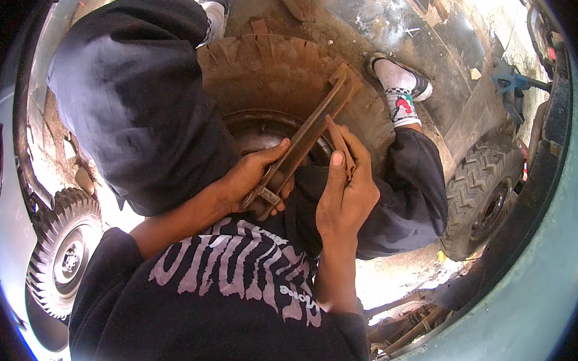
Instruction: The person sits on the floor and uses a metal tool to pry and adjust the bead of a large tractor tire. They repeatedly reposition the tool and apply leverage to work the tire bead against the rim.
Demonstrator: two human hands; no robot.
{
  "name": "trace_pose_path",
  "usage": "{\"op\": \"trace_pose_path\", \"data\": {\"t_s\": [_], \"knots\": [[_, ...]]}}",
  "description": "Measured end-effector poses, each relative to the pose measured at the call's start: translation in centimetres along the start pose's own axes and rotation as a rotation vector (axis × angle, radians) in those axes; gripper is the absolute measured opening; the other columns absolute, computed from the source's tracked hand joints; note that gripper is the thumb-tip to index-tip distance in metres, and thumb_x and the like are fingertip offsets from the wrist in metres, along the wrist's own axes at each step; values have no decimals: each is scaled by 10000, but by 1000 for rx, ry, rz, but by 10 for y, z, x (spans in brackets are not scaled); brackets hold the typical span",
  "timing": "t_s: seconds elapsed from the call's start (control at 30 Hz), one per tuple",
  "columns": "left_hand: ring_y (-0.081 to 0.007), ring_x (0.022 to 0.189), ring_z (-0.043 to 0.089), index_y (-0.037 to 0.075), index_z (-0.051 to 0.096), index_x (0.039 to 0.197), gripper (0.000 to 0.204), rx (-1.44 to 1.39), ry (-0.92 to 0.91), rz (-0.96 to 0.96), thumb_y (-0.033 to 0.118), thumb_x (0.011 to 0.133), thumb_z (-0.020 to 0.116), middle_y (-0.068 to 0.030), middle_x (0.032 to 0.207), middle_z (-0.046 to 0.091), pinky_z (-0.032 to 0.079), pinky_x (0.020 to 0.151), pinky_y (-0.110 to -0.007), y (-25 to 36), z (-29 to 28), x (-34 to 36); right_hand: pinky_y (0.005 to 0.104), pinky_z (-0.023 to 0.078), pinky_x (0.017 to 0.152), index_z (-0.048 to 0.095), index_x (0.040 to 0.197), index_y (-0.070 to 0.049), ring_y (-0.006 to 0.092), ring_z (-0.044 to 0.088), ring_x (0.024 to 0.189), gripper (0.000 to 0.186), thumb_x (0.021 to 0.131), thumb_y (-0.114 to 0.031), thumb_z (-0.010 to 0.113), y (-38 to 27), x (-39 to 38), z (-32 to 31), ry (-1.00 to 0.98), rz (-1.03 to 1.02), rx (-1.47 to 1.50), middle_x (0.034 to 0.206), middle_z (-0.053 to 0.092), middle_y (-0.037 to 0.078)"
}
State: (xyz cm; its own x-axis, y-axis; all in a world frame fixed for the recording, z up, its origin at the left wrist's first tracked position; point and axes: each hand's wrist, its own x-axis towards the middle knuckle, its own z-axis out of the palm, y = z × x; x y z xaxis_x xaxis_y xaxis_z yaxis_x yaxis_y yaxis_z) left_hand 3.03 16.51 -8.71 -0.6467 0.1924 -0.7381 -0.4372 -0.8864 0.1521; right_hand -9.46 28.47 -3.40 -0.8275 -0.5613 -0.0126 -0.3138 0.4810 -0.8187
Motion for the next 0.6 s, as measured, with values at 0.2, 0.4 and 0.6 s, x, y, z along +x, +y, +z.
{"op": "trace_pose_path", "data": {"t_s": [0.2, 0.4, 0.6], "knots": [[-221, 566, 704, 29, 604, 1323, 578, -79, -36, 41, 540, 1139, 407, -115, 856, 695, 607, 486, -344, 5, 1, -8, 361, 562, 941, 779, 1089, 25, 252, 744, 1041, 178, 1030, -125, 703, 8, 29, -8, -9, -203, -172, 1150, 767, 177], [-251, 769, 755, 6, 599, 1367, 464, -260, -69, 110, 380, 1119, 479, -165, 1042, 705, 646, 582, -364, 8, -6, -25, 282, 566, 857, 754, 1011, 48, 153, 722, 941, 110, 923, 11, 810, 13, 50, -19, -281, -31, 187, 1087, 776, 134], [-369, 1196, 686, -62, 473, 1537, 684, -209, -100, 351, 396, 1038, 574, -246, 1337, 652, 597, 1028, -507, 38, -2, -64, 282, 582, 800, 726, 1107, 22, 156, 736, 853, 169, 951, 2, 788, 11, 71, -7, -366, -16, 186, 1043, 781, 88]]}}
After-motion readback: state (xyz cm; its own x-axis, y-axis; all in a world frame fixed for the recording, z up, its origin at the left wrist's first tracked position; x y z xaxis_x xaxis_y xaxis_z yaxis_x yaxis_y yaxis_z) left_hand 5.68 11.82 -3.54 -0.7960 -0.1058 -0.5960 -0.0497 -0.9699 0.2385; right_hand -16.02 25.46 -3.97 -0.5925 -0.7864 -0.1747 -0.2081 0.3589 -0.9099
